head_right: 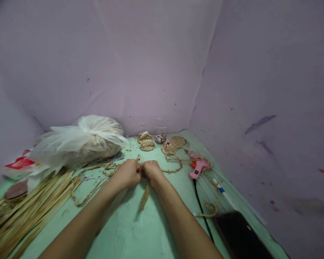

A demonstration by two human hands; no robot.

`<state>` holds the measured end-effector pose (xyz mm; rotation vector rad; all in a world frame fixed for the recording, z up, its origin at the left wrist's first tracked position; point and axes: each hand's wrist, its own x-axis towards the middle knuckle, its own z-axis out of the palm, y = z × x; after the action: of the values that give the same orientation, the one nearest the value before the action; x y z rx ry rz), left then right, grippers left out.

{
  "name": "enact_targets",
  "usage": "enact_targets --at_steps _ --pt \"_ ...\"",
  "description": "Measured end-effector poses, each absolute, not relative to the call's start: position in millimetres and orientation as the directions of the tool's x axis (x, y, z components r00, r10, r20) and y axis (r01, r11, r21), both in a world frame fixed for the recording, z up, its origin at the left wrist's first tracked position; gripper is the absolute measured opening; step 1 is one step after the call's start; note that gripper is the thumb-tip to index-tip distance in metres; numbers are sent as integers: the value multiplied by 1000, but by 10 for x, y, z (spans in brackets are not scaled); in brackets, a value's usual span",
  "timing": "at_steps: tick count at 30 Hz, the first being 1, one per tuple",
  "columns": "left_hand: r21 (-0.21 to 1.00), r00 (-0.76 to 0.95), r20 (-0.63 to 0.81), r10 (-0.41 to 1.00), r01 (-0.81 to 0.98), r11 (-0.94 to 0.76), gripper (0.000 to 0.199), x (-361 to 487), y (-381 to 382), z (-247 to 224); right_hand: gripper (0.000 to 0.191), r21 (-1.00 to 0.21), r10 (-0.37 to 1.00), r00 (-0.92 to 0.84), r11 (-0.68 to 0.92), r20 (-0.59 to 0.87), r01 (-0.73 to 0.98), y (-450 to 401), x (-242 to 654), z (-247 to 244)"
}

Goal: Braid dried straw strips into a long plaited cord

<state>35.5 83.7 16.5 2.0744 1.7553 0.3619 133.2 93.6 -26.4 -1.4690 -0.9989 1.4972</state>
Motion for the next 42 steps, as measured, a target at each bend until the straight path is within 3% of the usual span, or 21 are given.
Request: enact_targets --at_steps 3,8,13,16,18,20,22,24,27,33,42 --pt "590 255 -248 935 805 -64 7 234 907 251 12 -920 918 -87 -390 -387 -26 942 1360 -239" --pt "815 -6 -343 939 495 301 11 56 1098 180 11 -911 901 -153 -412 -405 -14 931 1403 -170" --pt "852 233 -506 831 283 440 12 195 1068 41 8 -923 906 -181 -384 -383 30 945 1424 -198" --pt "840 244 -522 817 316 442 14 235 1045 16 9 -942 927 -168 -324 -335 89 974 1441 -238" --pt "816 185 -508 841 415 402 15 236 1046 8 9 -944 958 -138 -212 -252 254 980 1449 -243" --pt "776 107 -498 860 499 387 17 237 1052 -3 12 -843 987 -116 -30 -110 537 964 1447 -221" --pt "743 39 -478 877 551 380 18 245 1058 -21 17 -622 991 -132 120 26 774 928 1432 -179" --pt "750 15 -423 906 566 342 18 257 1057 -41 21 -452 987 -139 158 75 878 882 1409 -130" --pt "790 20 -345 939 546 279 19 272 1040 -49 22 -323 991 -118 130 56 937 819 1371 -55" --pt "806 8 -394 919 483 341 21 304 998 12 19 -284 1000 -15 18 12 959 726 1332 146" --pt "828 109 -476 873 389 403 16 216 1033 -47 24 -255 984 -169 152 -47 955 604 1145 230"
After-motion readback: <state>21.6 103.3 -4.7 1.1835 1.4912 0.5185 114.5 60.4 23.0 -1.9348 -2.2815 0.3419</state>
